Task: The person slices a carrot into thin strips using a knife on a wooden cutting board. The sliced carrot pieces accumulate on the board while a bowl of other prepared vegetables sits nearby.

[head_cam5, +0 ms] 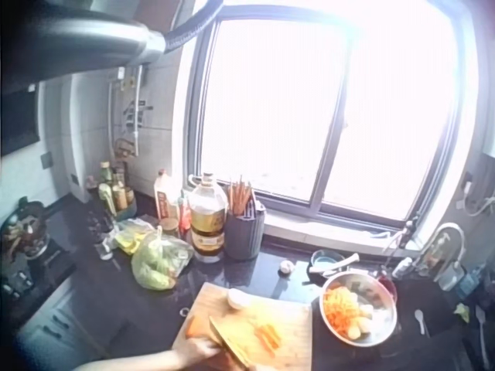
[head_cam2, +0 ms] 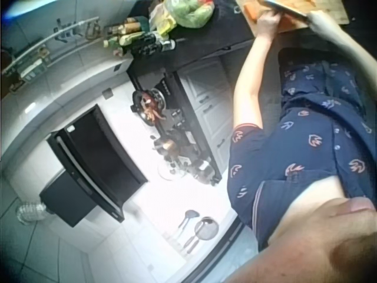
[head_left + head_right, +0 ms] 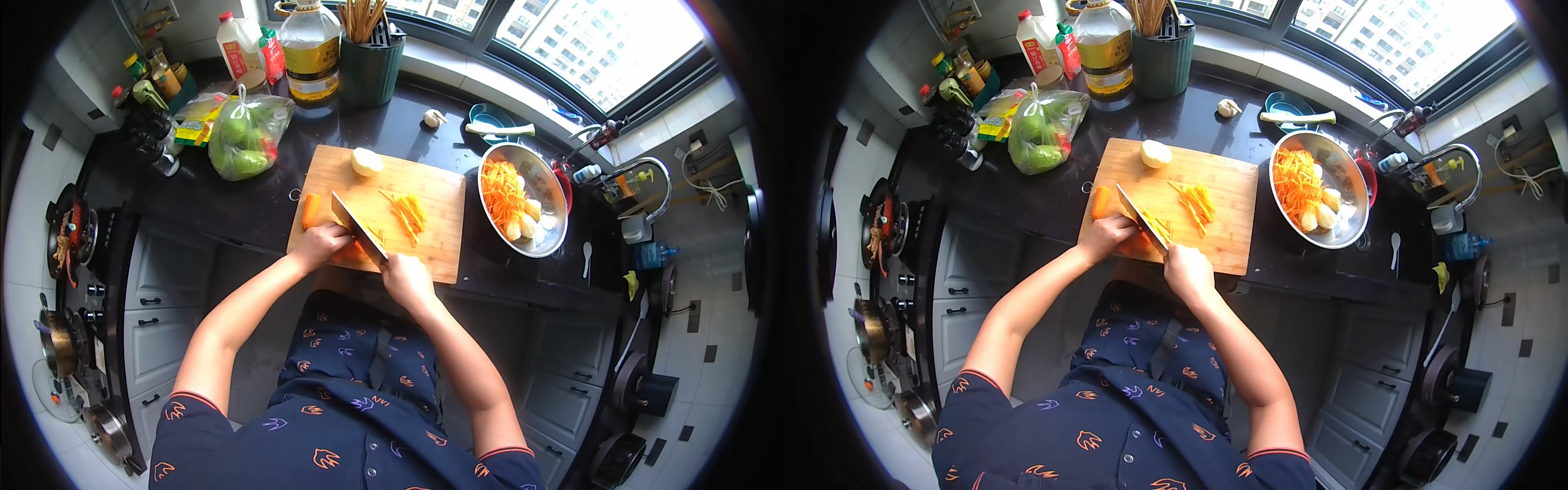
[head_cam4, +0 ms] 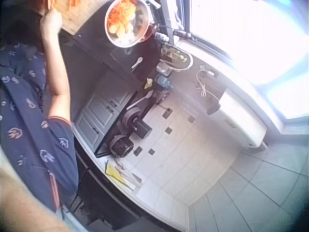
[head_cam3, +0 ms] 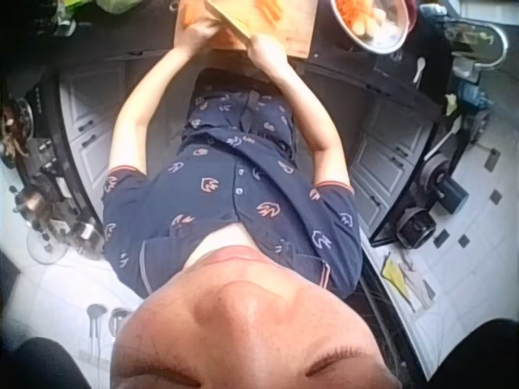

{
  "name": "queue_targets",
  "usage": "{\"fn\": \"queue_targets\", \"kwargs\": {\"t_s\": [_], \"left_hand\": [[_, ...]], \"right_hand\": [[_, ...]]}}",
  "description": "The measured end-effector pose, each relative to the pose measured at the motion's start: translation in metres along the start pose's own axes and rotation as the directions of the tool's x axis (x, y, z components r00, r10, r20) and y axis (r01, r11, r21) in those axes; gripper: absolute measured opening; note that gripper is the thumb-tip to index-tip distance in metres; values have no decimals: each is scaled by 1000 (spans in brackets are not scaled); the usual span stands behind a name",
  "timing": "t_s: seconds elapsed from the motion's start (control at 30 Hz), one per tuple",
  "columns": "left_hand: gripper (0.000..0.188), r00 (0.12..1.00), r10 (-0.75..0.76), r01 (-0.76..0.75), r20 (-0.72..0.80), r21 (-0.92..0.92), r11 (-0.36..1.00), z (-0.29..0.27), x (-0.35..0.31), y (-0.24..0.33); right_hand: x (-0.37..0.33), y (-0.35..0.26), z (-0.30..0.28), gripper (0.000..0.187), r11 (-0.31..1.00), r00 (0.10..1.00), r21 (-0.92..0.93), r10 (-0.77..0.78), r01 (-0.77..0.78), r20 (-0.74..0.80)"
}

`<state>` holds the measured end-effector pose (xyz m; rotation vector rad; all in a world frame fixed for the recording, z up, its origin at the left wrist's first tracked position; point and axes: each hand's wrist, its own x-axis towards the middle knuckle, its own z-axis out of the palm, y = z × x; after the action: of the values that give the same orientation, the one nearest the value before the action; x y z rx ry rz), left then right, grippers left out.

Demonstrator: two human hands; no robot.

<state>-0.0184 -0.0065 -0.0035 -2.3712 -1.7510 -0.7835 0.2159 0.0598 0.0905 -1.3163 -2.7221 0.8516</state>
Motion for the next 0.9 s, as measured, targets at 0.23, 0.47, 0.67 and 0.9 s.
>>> {"fn": "queue_targets", "kwargs": {"t_s": [0.23,0.47,0.67,0.9], "left_hand": [[17,999,-10,11,-42,12,1000,0,-2,2],[17,998,11,-11,-56,-2,1000,7,-5,-3],[17,1000,1,0,-14,4,1000,4,-2,-1],[17,999,35,-35,18,17,999,-6,0,-4]], "right_hand": [[-4,10,-1,22,995,999,93,-46,47,-21],[-3,8,0,18,1000,999,16,-5,4,32],[3,5,14,21,997,997,-31,73,-72,12],[-1,16,7,20,996,999,85,0,3,-36]]}}
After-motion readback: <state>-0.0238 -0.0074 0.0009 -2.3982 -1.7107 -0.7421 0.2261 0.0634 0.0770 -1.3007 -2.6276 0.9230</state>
